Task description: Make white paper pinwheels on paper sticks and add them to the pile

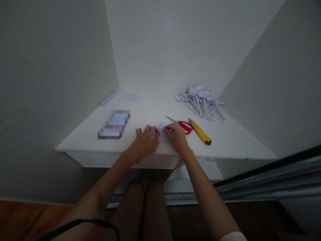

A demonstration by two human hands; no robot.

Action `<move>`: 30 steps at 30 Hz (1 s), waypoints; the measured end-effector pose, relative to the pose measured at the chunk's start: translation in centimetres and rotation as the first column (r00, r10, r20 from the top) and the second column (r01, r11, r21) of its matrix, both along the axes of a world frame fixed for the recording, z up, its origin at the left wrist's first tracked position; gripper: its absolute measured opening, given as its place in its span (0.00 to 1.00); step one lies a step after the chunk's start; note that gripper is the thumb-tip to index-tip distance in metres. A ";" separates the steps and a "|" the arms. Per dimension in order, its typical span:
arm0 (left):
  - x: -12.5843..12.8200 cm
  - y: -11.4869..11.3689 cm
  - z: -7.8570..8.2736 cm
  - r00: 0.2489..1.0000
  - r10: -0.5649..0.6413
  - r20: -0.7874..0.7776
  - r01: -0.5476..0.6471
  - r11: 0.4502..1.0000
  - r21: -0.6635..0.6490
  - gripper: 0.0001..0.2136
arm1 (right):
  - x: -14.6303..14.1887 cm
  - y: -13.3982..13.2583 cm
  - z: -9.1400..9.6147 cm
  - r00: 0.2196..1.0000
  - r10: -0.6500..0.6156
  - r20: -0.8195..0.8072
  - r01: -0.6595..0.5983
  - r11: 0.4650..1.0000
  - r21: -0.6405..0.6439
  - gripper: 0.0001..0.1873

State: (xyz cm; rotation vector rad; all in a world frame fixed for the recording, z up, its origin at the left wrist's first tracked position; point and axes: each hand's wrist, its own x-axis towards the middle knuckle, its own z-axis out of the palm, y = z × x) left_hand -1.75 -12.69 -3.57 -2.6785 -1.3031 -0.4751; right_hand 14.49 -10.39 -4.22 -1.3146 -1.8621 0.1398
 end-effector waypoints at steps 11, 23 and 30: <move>0.1 -0.4 -0.2 0.999 0.039 -0.021 -0.039 0.999 0.006 0.16 | 0.6 0.1 -0.1 0.998 0.060 0.025 -0.061 0.997 0.045 0.09; 0.1 -0.5 0.0 0.999 0.044 -0.022 -0.045 0.999 -0.012 0.16 | 0.4 0.2 -0.1 0.988 0.139 0.063 -0.140 0.990 0.009 0.09; 0.0 -0.6 0.0 1.000 0.029 0.004 -0.029 0.999 -0.032 0.16 | 0.5 0.2 -0.2 0.972 0.182 0.145 -0.185 0.983 0.004 0.10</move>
